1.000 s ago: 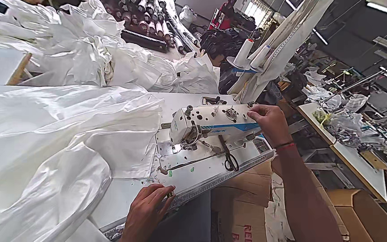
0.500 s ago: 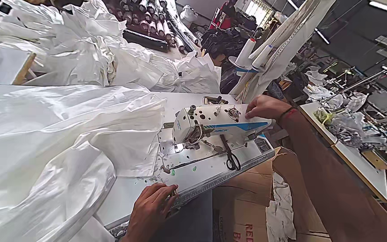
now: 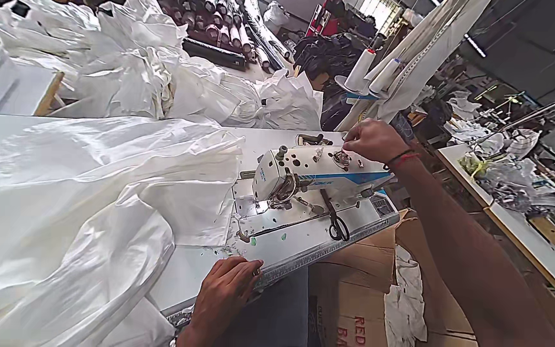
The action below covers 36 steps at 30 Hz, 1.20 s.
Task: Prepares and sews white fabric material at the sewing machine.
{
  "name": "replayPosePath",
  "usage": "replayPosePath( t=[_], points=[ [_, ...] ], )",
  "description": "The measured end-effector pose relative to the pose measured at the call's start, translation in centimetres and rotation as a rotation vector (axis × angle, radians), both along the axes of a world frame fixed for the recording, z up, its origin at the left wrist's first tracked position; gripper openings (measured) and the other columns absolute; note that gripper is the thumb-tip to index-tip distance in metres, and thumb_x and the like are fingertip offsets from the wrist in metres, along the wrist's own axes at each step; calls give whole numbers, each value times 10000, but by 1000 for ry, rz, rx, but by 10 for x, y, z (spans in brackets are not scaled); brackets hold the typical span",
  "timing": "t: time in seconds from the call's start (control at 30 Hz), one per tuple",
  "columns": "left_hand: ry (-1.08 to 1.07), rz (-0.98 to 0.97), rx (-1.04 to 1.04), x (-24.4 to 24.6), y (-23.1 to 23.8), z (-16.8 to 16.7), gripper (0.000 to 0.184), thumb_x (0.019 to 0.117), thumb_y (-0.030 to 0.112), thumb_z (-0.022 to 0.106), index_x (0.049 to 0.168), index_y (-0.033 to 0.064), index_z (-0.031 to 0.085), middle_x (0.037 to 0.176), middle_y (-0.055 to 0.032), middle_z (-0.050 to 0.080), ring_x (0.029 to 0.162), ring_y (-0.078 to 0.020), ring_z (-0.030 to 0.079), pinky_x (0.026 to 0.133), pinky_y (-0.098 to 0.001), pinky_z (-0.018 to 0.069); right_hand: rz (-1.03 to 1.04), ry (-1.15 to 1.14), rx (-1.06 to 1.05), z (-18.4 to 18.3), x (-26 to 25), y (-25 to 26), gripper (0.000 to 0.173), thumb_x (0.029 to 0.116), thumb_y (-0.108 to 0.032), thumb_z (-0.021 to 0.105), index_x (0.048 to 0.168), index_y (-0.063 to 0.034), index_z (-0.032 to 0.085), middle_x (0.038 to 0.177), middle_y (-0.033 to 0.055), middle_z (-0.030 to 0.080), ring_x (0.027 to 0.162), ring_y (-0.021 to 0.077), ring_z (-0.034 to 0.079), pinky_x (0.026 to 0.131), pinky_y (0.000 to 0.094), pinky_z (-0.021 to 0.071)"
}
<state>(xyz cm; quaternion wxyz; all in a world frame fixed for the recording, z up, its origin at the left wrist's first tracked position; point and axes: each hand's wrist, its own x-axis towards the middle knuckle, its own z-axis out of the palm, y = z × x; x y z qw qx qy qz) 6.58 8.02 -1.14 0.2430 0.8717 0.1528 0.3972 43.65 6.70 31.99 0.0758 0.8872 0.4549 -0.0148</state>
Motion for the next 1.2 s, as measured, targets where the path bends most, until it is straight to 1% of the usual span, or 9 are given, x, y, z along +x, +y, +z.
replayPosePath(
  t=[0.07, 0.17, 0.3, 0.57, 0.73, 0.87, 1.0, 1.13, 1.2],
  points=[
    [-5, 1, -7, -1, 1, -1, 222, 989, 385, 652, 1146, 254, 738, 1032, 103, 751, 1044, -76, 669, 899, -299, 520, -56, -22, -145, 1, 6, -1, 181, 892, -300, 729, 825, -136, 769, 868, 140, 705, 876, 364, 667, 721, 649, 492],
    [-12, 14, -6, 1, 0, -1, 221, 992, 389, 646, 1147, 260, 736, 1030, 105, 750, 1036, -72, 668, 896, -298, 520, 49, 139, -156, 6, -2, -2, 147, 896, -295, 765, 815, -177, 797, 761, 65, 702, 756, 253, 660, 688, 564, 506],
    [-21, -6, 7, -1, -1, 0, 214, 993, 381, 646, 1141, 256, 738, 1020, 102, 748, 1027, -76, 669, 887, -299, 520, -25, -19, -44, 2, 0, 1, 181, 911, -325, 723, 883, -159, 789, 897, 137, 710, 865, 358, 676, 710, 645, 512],
    [-17, -7, 5, -1, -1, 1, 213, 995, 377, 643, 1148, 260, 734, 1034, 113, 748, 1031, -65, 665, 898, -293, 516, -70, -47, -42, -1, -2, 2, 193, 908, -348, 731, 887, -165, 785, 959, 140, 721, 927, 376, 679, 733, 661, 511],
    [-25, -2, -13, 0, -1, 2, 215, 993, 384, 645, 1150, 266, 733, 1033, 119, 747, 1034, -64, 666, 902, -290, 518, 45, 75, -135, 1, -6, -2, 162, 883, -329, 761, 804, -191, 790, 813, 70, 699, 817, 281, 660, 698, 588, 499],
    [-15, -12, 10, -1, -1, 2, 218, 998, 384, 638, 1150, 262, 735, 1039, 113, 750, 1037, -68, 666, 903, -297, 516, -81, -64, -56, -3, -4, 4, 214, 901, -352, 725, 897, -147, 784, 976, 157, 716, 965, 394, 672, 738, 670, 508],
    [-16, -6, 0, 0, -1, 1, 216, 998, 385, 640, 1150, 262, 734, 1041, 117, 750, 1047, -63, 664, 912, -294, 516, 2, -2, -170, 3, -16, -5, 192, 880, -319, 769, 769, -161, 763, 775, 102, 681, 782, 320, 650, 645, 596, 476],
    [4, -24, 19, -1, -2, 2, 219, 1001, 377, 633, 1156, 258, 733, 1040, 109, 748, 1045, -72, 663, 902, -298, 513, -66, -75, 1, -4, -10, 4, 190, 894, -348, 722, 893, -168, 785, 990, 139, 720, 969, 388, 671, 726, 670, 508],
    [-5, -14, 7, -2, 0, 1, 222, 993, 378, 647, 1161, 259, 730, 1041, 110, 747, 1042, -67, 663, 907, -295, 515, -123, -110, -75, -6, -1, 2, 212, 885, -342, 727, 830, -139, 753, 946, 153, 711, 927, 396, 673, 694, 665, 498]
  ],
)
